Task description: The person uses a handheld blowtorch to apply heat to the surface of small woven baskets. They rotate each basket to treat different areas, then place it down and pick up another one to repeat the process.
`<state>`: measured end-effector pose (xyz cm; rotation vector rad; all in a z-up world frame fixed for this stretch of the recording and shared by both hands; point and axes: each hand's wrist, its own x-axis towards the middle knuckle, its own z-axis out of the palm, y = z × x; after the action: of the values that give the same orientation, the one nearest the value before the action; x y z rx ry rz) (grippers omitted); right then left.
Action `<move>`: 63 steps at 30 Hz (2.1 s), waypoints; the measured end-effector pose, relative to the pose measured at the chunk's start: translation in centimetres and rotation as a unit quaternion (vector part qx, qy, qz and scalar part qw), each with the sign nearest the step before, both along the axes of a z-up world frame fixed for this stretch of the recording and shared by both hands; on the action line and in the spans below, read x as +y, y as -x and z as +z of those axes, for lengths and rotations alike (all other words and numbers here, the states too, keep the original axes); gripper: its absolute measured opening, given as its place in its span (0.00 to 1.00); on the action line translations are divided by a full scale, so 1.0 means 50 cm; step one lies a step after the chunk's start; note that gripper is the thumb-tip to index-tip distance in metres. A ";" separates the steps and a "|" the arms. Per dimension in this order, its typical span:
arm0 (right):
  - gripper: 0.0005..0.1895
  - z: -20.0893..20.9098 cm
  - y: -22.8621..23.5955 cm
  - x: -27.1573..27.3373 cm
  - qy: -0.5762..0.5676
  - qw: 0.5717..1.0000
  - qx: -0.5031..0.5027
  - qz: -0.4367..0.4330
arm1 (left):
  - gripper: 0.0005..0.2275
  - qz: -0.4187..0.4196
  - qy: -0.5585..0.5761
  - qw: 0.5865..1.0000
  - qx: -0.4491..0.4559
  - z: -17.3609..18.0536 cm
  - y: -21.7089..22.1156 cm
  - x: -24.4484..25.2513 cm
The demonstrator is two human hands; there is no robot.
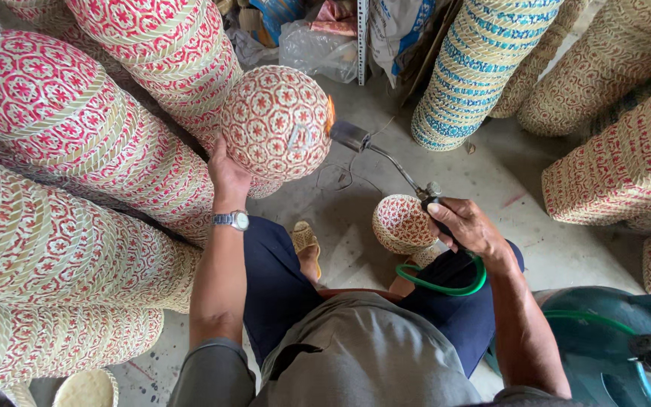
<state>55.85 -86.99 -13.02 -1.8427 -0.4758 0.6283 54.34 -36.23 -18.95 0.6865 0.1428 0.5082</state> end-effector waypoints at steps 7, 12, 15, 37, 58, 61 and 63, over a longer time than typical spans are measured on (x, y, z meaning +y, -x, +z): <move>0.25 0.004 0.000 0.013 0.081 0.997 0.004 -0.018 | 0.23 0.059 0.055 0.995 0.051 -0.050 -0.034 -0.038; 0.24 0.037 -0.019 -0.004 0.006 1.000 -0.022 -0.014 | 0.13 0.140 -0.121 0.982 0.041 -0.057 -0.033 -0.052; 0.25 0.063 -0.034 0.009 0.057 0.997 -0.046 -0.020 | 0.09 0.139 -0.217 0.966 0.030 -0.055 -0.028 -0.057; 0.24 0.030 0.028 -0.007 0.058 0.998 -0.027 -0.020 | 0.19 0.026 0.191 0.981 -0.035 -0.028 -0.028 -0.074; 0.23 0.087 -0.038 0.005 0.041 0.996 -0.071 0.017 | 0.17 0.022 -0.420 0.905 0.064 0.032 0.000 -0.070; 0.24 0.097 -0.057 0.003 -0.003 0.997 -0.080 0.017 | 0.14 -0.013 -0.412 0.909 0.065 0.031 0.006 -0.065; 0.24 0.084 -0.057 -0.008 0.020 0.998 -0.048 -0.045 | 0.12 -0.049 -0.325 0.944 0.033 0.046 0.025 -0.047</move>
<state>58.68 -87.38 -8.80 -1.9277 -0.4435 0.4939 53.09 -38.59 -16.66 1.3517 -0.0017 0.4335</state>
